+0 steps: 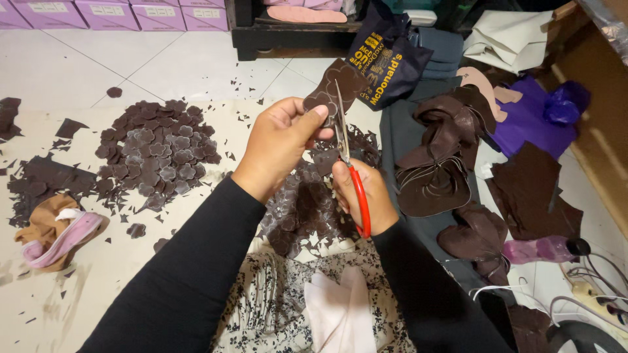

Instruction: The person uses red-handled scissors to cut flower-shaped pieces from a sheet of brown fabric. They hold the fabric with one hand and cut along the outlines with the other, placing the cut pieces onto a growing pile on the floor.

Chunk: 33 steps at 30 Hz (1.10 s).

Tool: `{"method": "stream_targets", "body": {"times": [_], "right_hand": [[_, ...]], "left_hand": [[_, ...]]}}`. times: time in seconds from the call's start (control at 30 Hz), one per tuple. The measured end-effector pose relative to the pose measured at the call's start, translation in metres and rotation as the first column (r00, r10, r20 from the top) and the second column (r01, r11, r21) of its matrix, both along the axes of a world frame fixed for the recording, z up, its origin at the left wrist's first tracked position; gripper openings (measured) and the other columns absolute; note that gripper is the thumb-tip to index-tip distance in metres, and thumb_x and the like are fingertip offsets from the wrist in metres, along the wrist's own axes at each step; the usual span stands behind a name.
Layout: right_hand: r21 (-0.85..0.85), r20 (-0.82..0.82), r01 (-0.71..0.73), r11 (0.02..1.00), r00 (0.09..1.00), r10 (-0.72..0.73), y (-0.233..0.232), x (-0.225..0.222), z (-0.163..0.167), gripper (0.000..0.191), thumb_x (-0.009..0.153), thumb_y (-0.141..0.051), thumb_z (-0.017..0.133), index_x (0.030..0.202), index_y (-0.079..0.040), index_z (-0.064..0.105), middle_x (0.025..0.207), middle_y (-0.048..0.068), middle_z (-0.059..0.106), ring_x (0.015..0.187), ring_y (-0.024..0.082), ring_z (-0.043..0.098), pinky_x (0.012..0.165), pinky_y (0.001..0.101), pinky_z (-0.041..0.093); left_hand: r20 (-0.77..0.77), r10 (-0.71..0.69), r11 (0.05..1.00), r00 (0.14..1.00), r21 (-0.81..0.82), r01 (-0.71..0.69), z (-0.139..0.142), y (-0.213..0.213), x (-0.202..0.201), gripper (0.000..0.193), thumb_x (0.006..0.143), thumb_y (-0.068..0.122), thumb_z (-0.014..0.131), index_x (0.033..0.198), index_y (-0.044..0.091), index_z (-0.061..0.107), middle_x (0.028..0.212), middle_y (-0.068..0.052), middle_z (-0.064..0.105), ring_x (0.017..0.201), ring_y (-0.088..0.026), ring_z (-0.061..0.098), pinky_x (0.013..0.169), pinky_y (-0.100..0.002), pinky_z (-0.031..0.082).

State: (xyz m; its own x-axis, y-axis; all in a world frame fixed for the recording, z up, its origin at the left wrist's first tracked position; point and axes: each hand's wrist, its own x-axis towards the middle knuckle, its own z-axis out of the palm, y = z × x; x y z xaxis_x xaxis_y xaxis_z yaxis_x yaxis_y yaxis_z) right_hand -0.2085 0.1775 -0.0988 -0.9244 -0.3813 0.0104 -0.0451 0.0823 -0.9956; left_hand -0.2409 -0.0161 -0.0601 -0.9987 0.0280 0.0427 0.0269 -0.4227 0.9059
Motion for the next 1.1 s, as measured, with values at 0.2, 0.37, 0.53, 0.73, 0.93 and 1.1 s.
{"method": "stream_targets", "body": {"times": [0.2,0.37,0.53,0.73,0.93,1.1], "right_hand": [[0.028,0.019,-0.069,0.997,0.997,0.069,0.008,-0.004,0.0,0.043,0.103,-0.048,0.054,0.088,-0.008,0.053,0.068,-0.002,0.048,0.056,0.007,0.047,0.049,0.0232,0.039],[-0.013,0.032,-0.091,0.996,0.995,0.092,0.008,-0.002,0.001,0.046,0.104,-0.049,0.052,0.088,-0.006,0.054,0.066,-0.001,0.047,0.055,0.007,0.044,0.049,0.0231,0.037],[-0.021,0.077,-0.104,0.994,0.991,0.105,0.007,-0.002,0.006,0.047,0.104,-0.049,0.051,0.085,-0.007,0.051,0.065,-0.002,0.044,0.053,0.007,0.042,0.047,0.0234,0.037],[-0.05,0.091,-0.102,0.994,0.99,0.106,0.005,0.0,0.008,0.043,0.104,-0.045,0.055,0.081,-0.01,0.049,0.064,-0.004,0.043,0.052,0.006,0.04,0.046,0.0233,0.035],[-0.041,0.108,-0.101,0.994,0.989,0.105,0.005,0.0,0.006,0.043,0.105,-0.044,0.055,0.081,-0.009,0.048,0.064,-0.004,0.041,0.05,0.006,0.037,0.044,0.0226,0.032],[0.012,0.079,-0.125,0.992,0.989,0.124,0.007,-0.001,0.007,0.042,0.105,-0.045,0.052,0.085,-0.009,0.051,0.065,-0.004,0.043,0.053,0.006,0.04,0.047,0.0229,0.034]], "left_hand": [[-0.135,-0.06,0.996,0.989,-0.07,0.051,-0.008,-0.006,-0.005,0.01,0.098,0.011,0.068,0.097,0.001,0.066,0.083,-0.002,0.07,0.07,-0.006,0.064,0.064,-0.019,0.053],[-0.09,-0.074,0.994,0.993,-0.086,0.066,-0.009,-0.007,-0.007,0.011,0.097,0.009,0.069,0.097,-0.001,0.067,0.081,-0.002,0.069,0.068,-0.006,0.063,0.063,-0.02,0.053],[-0.119,-0.051,0.999,0.992,-0.023,0.049,-0.005,-0.007,-0.004,0.01,0.097,0.008,0.069,0.097,-0.002,0.066,0.083,-0.003,0.07,0.069,-0.007,0.063,0.065,-0.021,0.053],[-0.123,0.004,1.0,0.992,-0.007,-0.004,0.0,-0.01,-0.002,0.01,0.097,0.008,0.067,0.099,-0.002,0.069,0.084,-0.001,0.071,0.071,-0.006,0.063,0.066,-0.021,0.054],[-0.118,0.018,1.0,0.993,-0.022,-0.021,0.002,-0.012,0.0,0.011,0.097,0.01,0.069,0.097,-0.001,0.069,0.08,-0.001,0.069,0.068,-0.005,0.06,0.063,-0.02,0.05],[-0.135,0.004,0.995,0.991,-0.095,-0.017,0.001,-0.016,0.001,0.011,0.096,0.011,0.071,0.096,0.0,0.069,0.077,0.001,0.068,0.066,-0.004,0.059,0.06,-0.019,0.047]]}}
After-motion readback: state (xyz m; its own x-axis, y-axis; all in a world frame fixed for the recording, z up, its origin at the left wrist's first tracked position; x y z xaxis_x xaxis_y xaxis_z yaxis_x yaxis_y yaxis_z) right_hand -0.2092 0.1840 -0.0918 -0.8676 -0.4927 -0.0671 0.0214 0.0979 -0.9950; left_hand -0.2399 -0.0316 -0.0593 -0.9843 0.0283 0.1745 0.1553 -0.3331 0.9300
